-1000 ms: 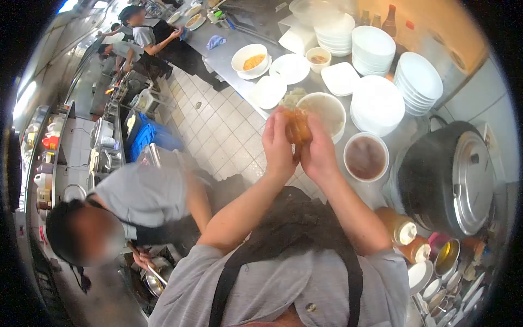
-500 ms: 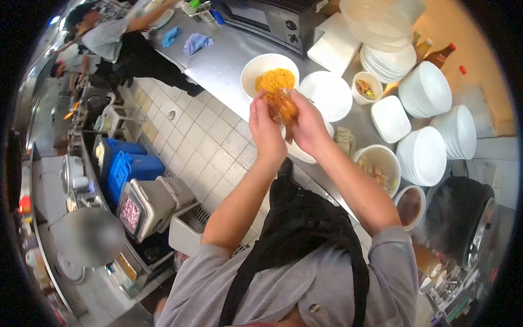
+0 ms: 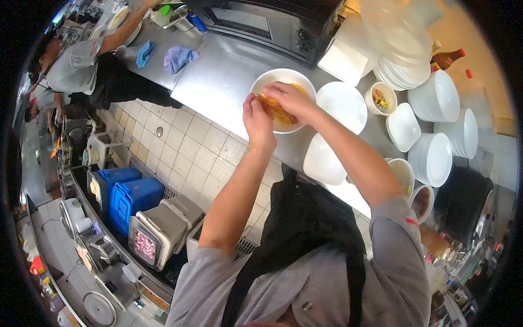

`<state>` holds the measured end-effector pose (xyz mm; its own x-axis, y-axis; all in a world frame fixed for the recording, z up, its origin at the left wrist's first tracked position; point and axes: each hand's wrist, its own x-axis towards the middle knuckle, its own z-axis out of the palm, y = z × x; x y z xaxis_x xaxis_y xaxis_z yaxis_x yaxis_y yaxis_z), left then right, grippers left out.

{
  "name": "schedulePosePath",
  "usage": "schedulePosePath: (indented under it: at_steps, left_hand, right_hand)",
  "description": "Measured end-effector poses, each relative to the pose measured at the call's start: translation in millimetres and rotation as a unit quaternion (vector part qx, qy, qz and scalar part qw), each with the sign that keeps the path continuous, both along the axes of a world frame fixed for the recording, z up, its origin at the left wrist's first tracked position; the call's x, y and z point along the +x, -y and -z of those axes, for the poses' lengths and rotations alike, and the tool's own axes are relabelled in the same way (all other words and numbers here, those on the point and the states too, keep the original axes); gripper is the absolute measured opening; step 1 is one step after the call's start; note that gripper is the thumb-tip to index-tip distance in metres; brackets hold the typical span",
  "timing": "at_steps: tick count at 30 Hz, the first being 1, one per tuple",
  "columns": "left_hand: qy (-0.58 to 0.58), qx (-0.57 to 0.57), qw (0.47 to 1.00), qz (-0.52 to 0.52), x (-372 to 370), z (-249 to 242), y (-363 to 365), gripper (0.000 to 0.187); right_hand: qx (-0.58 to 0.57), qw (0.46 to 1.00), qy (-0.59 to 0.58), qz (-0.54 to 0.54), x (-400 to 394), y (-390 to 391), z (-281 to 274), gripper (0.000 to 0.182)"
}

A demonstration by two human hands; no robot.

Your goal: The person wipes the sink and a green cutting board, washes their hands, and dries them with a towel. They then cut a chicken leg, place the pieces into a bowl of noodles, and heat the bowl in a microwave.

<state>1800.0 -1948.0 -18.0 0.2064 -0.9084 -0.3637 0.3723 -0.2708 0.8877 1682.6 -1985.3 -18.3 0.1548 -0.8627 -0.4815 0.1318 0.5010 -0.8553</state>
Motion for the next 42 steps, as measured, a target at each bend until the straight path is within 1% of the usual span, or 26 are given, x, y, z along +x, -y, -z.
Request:
schedulePosePath:
  at_steps: [1, 2, 3, 4, 5, 6, 7, 8, 9, 10, 14, 16, 17, 19, 21, 23, 24, 25, 27, 29, 31, 33, 35, 37, 39, 42]
  left_hand:
    - [0.003, 0.004, 1.0, 0.001, 5, -2, 2, 0.045]
    - [0.003, 0.025, 0.997, 0.075, 11, -3, 5, 0.047]
    - [0.002, 0.048, 0.988, 0.147, 15, -6, 3, 0.049]
    - [0.049, 0.109, 0.98, 0.16, 13, -24, 2, 0.049]
    - [0.053, 0.109, 0.98, 0.156, 19, -18, 2, 0.049]
    - [0.236, 0.05, 0.933, 0.266, 29, -6, 4, 0.047]
    - [0.407, -0.011, 0.839, 0.362, 37, -7, 8, 0.046]
    - [0.408, -0.012, 0.838, 0.364, 43, -7, 7, 0.046]
    - [0.512, -0.1, 0.769, 0.37, 49, -15, 2, 0.041]
    - [0.602, -0.185, 0.683, 0.37, 54, -23, -3, 0.037]
    - [0.592, -0.179, 0.678, 0.397, 66, -45, -11, 0.031]
    - [0.49, -0.168, 0.759, 0.396, 69, -38, -14, 0.028]
    - [0.488, -0.168, 0.759, 0.398, 68, -34, -15, 0.028]
    - [0.478, -0.215, 0.759, 0.387, 62, -27, -11, 0.031]
    - [0.49, -0.228, 0.757, 0.367, 53, -23, -4, 0.031]
    - [0.503, -0.238, 0.755, 0.349, 47, -19, -4, 0.031]
    - [0.495, -0.224, 0.766, 0.343, 47, -18, -2, 0.029]
    - [0.489, -0.208, 0.777, 0.338, 47, -16, -1, 0.028]
    - [0.493, -0.203, 0.775, 0.34, 47, -12, 5, 0.025]
    - [0.497, -0.203, 0.772, 0.341, 45, -11, 14, 0.023]
    - [0.509, -0.128, 0.779, 0.344, 41, -19, 18, 0.023]
    - [0.514, -0.143, 0.774, 0.341, 37, -31, 9, 0.027]
    - [0.545, -0.135, 0.745, 0.361, 34, -41, -3, 0.032]
    - [0.551, -0.147, 0.735, 0.366, 34, -34, -15, 0.033]
    - [0.6, -0.193, 0.689, 0.359, 36, -29, -18, 0.036]
    - [0.563, -0.174, 0.71, 0.386, 42, -33, -6, 0.033]
  right_hand:
    - [-0.067, 0.992, -0.08, -0.07, 0, 3, 10, 0.032]
    - [-0.133, 0.968, -0.156, -0.142, -1, 3, 22, 0.033]
    - [-0.127, 0.97, -0.15, -0.144, -1, 2, 33, 0.033]
    - [-0.17, 0.945, -0.213, -0.179, -1, 4, 39, 0.032]
    - [-0.216, 0.913, -0.275, -0.212, -1, 7, 45, 0.031]
    - [-0.259, 0.883, -0.32, -0.227, 1, 6, 42, 0.026]
    - [-0.262, 0.882, -0.319, -0.226, 0, 7, 41, 0.026]
    - [-0.293, 0.852, -0.337, -0.273, -1, 6, 41, 0.024]
    - [-0.322, 0.819, -0.355, -0.316, -4, 5, 41, 0.022]
    - [-0.3, 0.809, -0.374, -0.341, -4, 5, 35, 0.023]
    - [-0.277, 0.805, -0.408, -0.33, -14, -10, 6, 0.026]
    - [-0.326, 0.796, -0.421, -0.288, -28, -15, 4, 0.026]
    - [-0.323, 0.797, -0.422, -0.287, -34, -18, 2, 0.026]
    - [-0.38, 0.8, -0.411, -0.217, -45, -22, -11, 0.036]
    - [-0.374, 0.809, -0.411, -0.192, -58, -28, -33, 0.035]
    - [-0.29, 0.895, -0.326, -0.094, -72, -44, -52, 0.032]
    - [-0.306, 0.885, -0.348, -0.053, -82, -52, -45, 0.029]
    - [-0.304, 0.886, -0.347, -0.05, -89, -62, -42, 0.029]
    - [-0.275, 0.926, -0.256, 0.036, -101, -81, -39, 0.027]
    - [-0.271, 0.926, -0.262, 0.037, -106, -98, -31, 0.027]
    - [-0.251, 0.937, -0.239, 0.035, -104, -112, -33, 0.027]
    - [-0.293, 0.922, -0.254, 0.016, -103, -117, -38, 0.025]
    - [-0.337, 0.895, -0.288, -0.045, -101, -115, -32, 0.026]
    - [-0.363, 0.881, -0.296, -0.058, -102, -112, -25, 0.026]
    - [-0.387, 0.86, -0.325, -0.072, -99, -110, -24, 0.026]
    - [-0.37, 0.86, -0.346, -0.064, -96, -110, -24, 0.026]
